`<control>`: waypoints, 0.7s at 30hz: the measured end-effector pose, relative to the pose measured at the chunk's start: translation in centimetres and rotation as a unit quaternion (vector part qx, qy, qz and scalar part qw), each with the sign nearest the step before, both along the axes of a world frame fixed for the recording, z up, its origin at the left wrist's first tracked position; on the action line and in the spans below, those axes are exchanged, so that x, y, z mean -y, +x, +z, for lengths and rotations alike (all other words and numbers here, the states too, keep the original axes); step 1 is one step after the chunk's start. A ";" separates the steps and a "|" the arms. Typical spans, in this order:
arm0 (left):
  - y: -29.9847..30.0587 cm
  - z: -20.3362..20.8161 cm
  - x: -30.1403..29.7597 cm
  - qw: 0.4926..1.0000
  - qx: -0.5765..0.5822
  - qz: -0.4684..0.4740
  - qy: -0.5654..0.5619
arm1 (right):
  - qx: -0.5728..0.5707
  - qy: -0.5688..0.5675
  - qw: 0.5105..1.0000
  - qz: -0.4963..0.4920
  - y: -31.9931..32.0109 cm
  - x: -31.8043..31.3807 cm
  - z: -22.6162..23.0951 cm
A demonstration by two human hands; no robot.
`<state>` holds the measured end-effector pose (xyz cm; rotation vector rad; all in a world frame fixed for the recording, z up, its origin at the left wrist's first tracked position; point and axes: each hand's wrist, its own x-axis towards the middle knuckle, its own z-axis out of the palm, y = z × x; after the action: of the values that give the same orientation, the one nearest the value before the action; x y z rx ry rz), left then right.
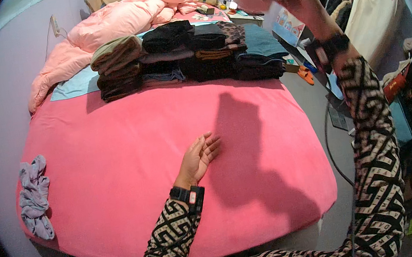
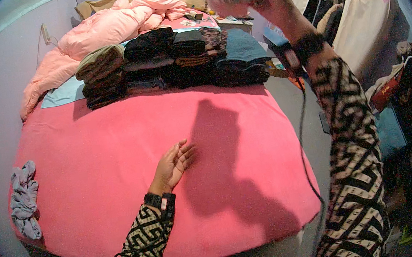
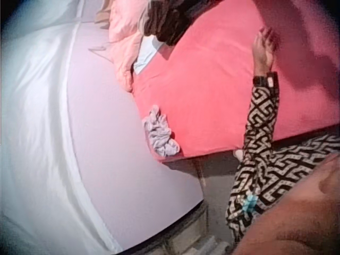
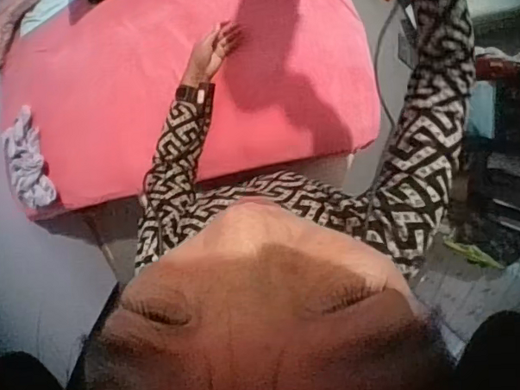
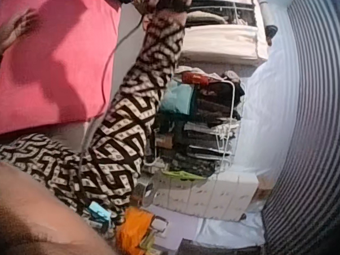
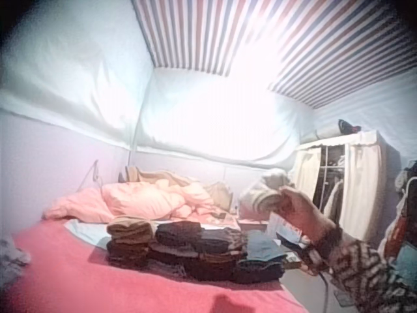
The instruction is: The person folds several garments on a bed, including black pants, white pants, and a purple shirt. They smooth and align each item before folding it into a compact shape and placing it on a growing stack.
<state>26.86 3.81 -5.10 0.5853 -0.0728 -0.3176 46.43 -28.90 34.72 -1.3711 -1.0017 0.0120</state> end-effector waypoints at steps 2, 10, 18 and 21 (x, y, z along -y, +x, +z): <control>-0.2 0.3 0.1 1.000 0.014 -0.001 0.011 | -0.055 0.033 0.998 0.014 5.5 -0.8 1.6; -0.2 0.5 0.1 1.000 -0.010 -0.018 0.009 | -0.320 0.112 0.894 -0.293 18.9 -5.1 -22.1; -0.3 1.1 0.4 1.000 -0.012 -0.015 0.014 | -0.266 0.123 0.916 -0.273 16.4 -4.7 -24.9; -0.2 0.7 0.4 1.000 -0.009 -0.016 0.014 | -0.268 0.076 0.921 -0.273 14.0 -4.5 -24.3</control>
<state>26.65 3.45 -4.40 0.6096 -0.0602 -0.3555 60.42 -24.39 10.41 -1.3578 -0.1413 -0.1011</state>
